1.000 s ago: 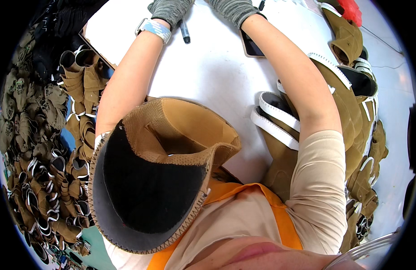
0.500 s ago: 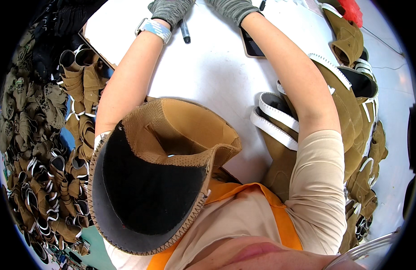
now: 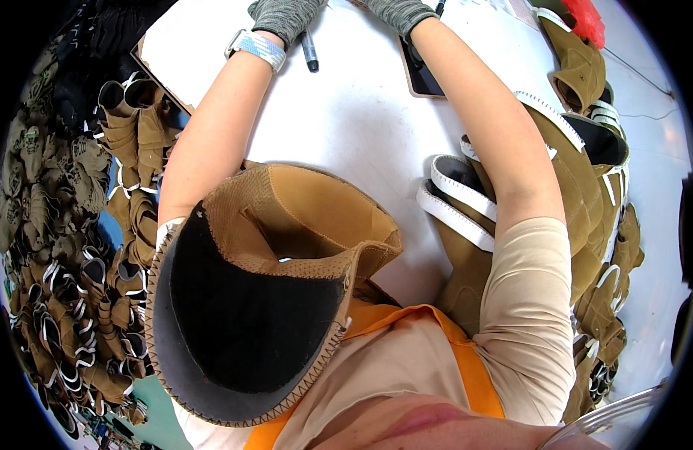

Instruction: The person picks up boot uppers from a stack and places them onto a separate pile, using small shears to trim excess thread from the zipper and seams of a boot.

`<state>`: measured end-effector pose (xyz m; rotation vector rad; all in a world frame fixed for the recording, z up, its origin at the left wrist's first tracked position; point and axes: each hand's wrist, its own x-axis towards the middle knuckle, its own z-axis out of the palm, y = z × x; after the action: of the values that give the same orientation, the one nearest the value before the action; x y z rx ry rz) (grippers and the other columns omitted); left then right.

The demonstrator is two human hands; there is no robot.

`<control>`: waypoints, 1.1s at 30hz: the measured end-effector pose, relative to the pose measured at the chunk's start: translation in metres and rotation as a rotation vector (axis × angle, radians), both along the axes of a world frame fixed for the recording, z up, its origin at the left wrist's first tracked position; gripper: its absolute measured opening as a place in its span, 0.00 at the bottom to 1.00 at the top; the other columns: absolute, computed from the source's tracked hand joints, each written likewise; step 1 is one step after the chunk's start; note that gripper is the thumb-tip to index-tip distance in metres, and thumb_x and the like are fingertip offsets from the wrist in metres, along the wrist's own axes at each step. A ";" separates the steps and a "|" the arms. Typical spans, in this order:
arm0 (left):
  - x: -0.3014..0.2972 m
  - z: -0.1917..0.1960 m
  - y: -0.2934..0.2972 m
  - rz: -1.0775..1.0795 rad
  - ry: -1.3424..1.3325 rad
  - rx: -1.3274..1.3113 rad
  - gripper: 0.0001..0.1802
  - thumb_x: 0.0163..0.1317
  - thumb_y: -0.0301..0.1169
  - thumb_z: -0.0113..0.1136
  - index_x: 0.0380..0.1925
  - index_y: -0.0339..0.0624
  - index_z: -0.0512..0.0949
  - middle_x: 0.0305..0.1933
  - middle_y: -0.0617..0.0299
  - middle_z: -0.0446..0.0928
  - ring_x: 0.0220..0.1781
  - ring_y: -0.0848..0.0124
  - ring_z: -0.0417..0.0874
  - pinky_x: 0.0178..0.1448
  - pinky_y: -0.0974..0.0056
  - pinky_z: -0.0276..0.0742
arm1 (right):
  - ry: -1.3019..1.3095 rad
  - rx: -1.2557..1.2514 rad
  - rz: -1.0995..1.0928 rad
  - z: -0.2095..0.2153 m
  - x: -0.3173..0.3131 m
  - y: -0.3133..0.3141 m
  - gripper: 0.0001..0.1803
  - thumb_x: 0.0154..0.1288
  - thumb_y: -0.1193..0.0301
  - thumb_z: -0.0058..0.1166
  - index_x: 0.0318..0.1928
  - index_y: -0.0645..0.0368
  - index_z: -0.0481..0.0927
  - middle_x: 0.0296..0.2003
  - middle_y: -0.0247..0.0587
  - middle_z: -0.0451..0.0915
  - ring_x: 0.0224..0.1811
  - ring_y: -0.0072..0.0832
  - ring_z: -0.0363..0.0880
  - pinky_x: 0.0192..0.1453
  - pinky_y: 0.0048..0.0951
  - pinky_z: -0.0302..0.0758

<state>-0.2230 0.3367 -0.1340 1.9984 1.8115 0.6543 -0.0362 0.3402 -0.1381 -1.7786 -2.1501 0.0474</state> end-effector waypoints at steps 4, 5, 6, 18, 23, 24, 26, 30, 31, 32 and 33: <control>0.002 0.007 -0.003 -0.022 -0.011 -0.013 0.26 0.59 0.52 0.62 0.52 0.50 0.82 0.48 0.55 0.86 0.53 0.57 0.85 0.60 0.56 0.77 | -0.235 0.237 0.354 -0.025 0.036 0.027 0.14 0.69 0.61 0.49 0.43 0.54 0.85 0.39 0.45 0.86 0.43 0.42 0.84 0.51 0.40 0.79; 0.002 0.010 -0.006 -0.045 -0.018 -0.010 0.26 0.60 0.50 0.62 0.54 0.48 0.81 0.50 0.54 0.85 0.53 0.58 0.85 0.59 0.57 0.77 | -0.199 0.305 0.372 -0.029 0.046 0.028 0.14 0.69 0.62 0.50 0.45 0.54 0.85 0.40 0.44 0.86 0.44 0.42 0.84 0.52 0.39 0.79; 0.005 0.014 -0.008 -0.075 -0.028 -0.002 0.27 0.61 0.48 0.62 0.56 0.46 0.80 0.52 0.53 0.84 0.53 0.58 0.85 0.59 0.58 0.77 | -0.167 0.377 0.383 -0.033 0.059 0.028 0.14 0.69 0.63 0.51 0.47 0.54 0.85 0.40 0.43 0.86 0.45 0.41 0.84 0.53 0.38 0.79; -0.043 0.004 0.006 -0.519 -0.809 -0.061 0.27 0.71 0.48 0.57 0.57 0.36 0.79 0.53 0.56 0.81 0.55 0.69 0.78 0.65 0.65 0.70 | 0.609 -0.193 0.551 0.203 -0.022 -0.250 0.11 0.67 0.65 0.58 0.43 0.59 0.84 0.46 0.45 0.83 0.42 0.28 0.80 0.53 0.31 0.73; -0.055 0.018 -0.004 -0.318 -0.633 -0.005 0.23 0.67 0.50 0.60 0.57 0.53 0.82 0.58 0.62 0.82 0.63 0.68 0.77 0.72 0.59 0.64 | 0.805 -0.350 0.916 0.200 -0.035 -0.340 0.05 0.58 0.70 0.65 0.34 0.56 0.84 0.54 0.56 0.80 0.34 0.30 0.81 0.37 0.33 0.76; -0.061 0.013 0.003 -0.368 -0.642 -0.005 0.26 0.68 0.54 0.57 0.60 0.56 0.80 0.61 0.62 0.80 0.65 0.67 0.75 0.72 0.59 0.63 | 0.808 -0.356 0.931 0.197 -0.042 -0.344 0.05 0.56 0.71 0.67 0.32 0.55 0.84 0.55 0.58 0.80 0.32 0.31 0.81 0.34 0.33 0.76; -0.060 0.010 0.015 -0.369 -0.630 -0.080 0.26 0.68 0.54 0.56 0.61 0.56 0.79 0.62 0.61 0.79 0.65 0.66 0.75 0.72 0.59 0.63 | 0.796 -0.411 0.919 0.198 -0.059 -0.349 0.03 0.56 0.73 0.66 0.31 0.56 0.84 0.56 0.58 0.80 0.33 0.32 0.81 0.35 0.33 0.76; -0.064 0.029 0.008 -0.285 -0.679 -0.163 0.24 0.71 0.49 0.56 0.62 0.52 0.79 0.59 0.62 0.81 0.64 0.67 0.76 0.72 0.59 0.64 | 0.704 -0.453 0.936 0.188 -0.072 -0.342 0.05 0.56 0.73 0.66 0.33 0.58 0.85 0.55 0.45 0.80 0.49 0.35 0.82 0.56 0.36 0.79; -0.066 0.030 0.008 -0.271 -0.754 -0.179 0.26 0.73 0.50 0.52 0.65 0.53 0.75 0.62 0.63 0.79 0.66 0.68 0.75 0.72 0.58 0.64 | 0.671 -0.485 0.939 0.185 -0.075 -0.344 0.05 0.56 0.73 0.66 0.34 0.59 0.85 0.54 0.43 0.80 0.51 0.35 0.81 0.57 0.36 0.78; -0.069 0.030 0.009 -0.221 -0.803 -0.179 0.26 0.73 0.50 0.51 0.65 0.53 0.75 0.63 0.63 0.78 0.66 0.68 0.75 0.72 0.58 0.64 | 0.636 -0.513 0.946 0.182 -0.078 -0.345 0.06 0.57 0.72 0.66 0.35 0.59 0.85 0.52 0.41 0.80 0.52 0.35 0.80 0.58 0.36 0.78; -0.076 0.027 0.012 -0.159 -0.853 -0.176 0.26 0.73 0.51 0.50 0.65 0.53 0.75 0.64 0.63 0.78 0.67 0.67 0.75 0.72 0.57 0.65 | 0.626 -0.452 0.983 0.180 -0.081 -0.343 0.06 0.58 0.72 0.66 0.35 0.59 0.85 0.51 0.40 0.80 0.52 0.34 0.80 0.57 0.36 0.78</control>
<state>-0.2985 0.3488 -0.1073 1.3931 1.1329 1.0443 -0.1175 -0.0025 0.0416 -0.5300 -2.3443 1.2106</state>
